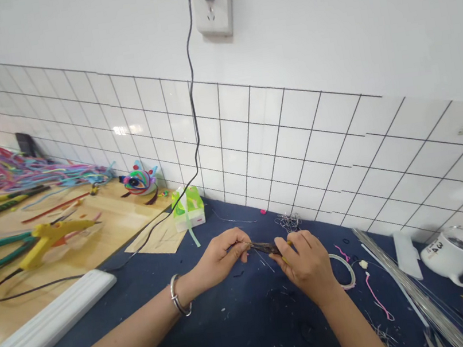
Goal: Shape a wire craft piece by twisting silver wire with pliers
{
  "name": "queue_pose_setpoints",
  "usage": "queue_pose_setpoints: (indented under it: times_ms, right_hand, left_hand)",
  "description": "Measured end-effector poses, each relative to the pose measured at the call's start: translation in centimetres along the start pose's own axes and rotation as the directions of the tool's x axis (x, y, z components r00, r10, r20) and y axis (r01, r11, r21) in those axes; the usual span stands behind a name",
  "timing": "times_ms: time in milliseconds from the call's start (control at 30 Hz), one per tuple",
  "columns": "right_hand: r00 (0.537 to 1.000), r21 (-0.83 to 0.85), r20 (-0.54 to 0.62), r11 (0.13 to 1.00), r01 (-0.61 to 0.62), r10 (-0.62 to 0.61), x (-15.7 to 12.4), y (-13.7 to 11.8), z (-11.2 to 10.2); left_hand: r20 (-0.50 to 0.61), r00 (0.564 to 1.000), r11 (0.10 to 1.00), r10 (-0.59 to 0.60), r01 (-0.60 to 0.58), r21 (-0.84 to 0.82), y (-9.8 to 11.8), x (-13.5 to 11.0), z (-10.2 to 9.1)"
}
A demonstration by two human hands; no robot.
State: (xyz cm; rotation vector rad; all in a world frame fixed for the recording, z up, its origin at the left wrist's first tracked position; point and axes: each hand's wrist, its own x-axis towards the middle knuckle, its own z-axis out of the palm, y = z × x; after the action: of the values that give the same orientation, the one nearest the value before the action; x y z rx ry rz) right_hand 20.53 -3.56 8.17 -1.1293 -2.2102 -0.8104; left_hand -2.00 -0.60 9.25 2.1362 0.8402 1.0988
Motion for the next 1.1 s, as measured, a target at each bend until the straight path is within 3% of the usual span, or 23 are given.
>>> queue_pose_setpoints:
  times_ms: [433, 1100]
  right_hand:
    - [0.996, -0.183, -0.008, 0.979, 0.087, -0.090, 0.11, 0.05, -0.81]
    - [0.997, -0.091, 0.006, 0.993, 0.071, -0.071, -0.18, 0.16, -0.02]
  left_hand:
    - [0.057, 0.998, 0.999, 0.003, -0.006, 0.047, -0.83, 0.05, 0.14]
    - [0.096, 0.995, 1.000, 0.001, -0.003, 0.020, -0.61, 0.18, -0.26]
